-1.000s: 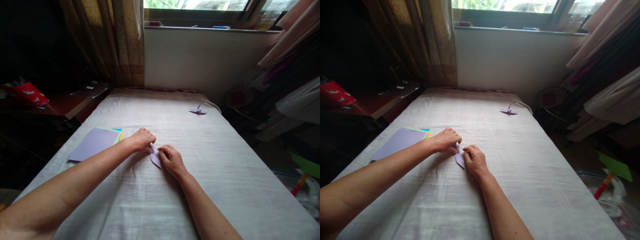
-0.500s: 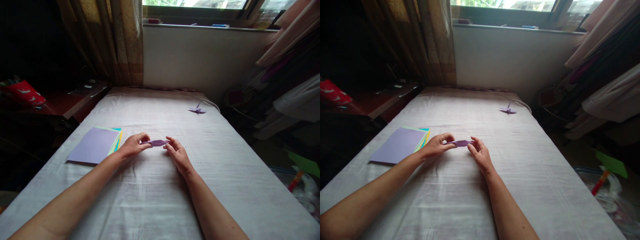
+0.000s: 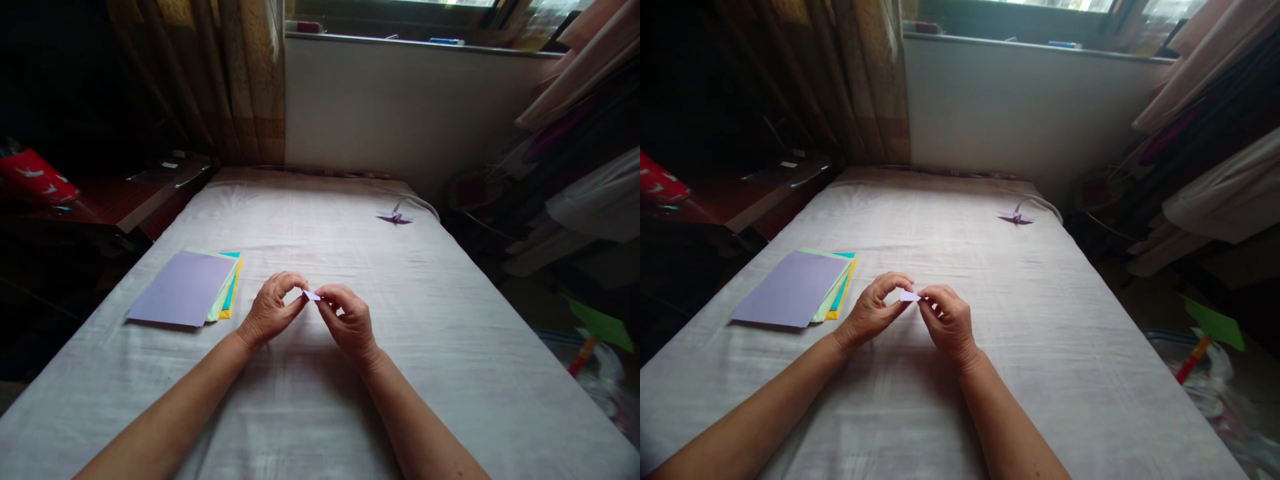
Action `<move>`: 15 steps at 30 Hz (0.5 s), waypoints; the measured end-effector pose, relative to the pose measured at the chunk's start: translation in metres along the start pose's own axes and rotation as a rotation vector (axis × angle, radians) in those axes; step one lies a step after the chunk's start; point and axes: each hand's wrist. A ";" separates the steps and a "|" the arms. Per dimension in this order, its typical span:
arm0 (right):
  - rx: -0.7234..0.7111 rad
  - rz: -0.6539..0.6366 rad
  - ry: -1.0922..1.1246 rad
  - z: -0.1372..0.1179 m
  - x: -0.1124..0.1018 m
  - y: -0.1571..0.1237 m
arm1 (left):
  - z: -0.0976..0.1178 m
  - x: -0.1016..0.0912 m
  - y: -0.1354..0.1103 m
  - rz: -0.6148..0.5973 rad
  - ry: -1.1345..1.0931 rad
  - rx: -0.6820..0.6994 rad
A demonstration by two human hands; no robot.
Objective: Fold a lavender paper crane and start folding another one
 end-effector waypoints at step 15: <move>-0.312 -0.240 -0.523 0.009 0.003 -0.004 | -0.008 -0.002 -0.040 -0.119 0.634 0.278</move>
Point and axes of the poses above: each hand's wrist, its own y-axis towards the middle knuckle, its own x-axis out of the palm, z = x × y, and after that the axes turned 11 degrees about x, right-handed
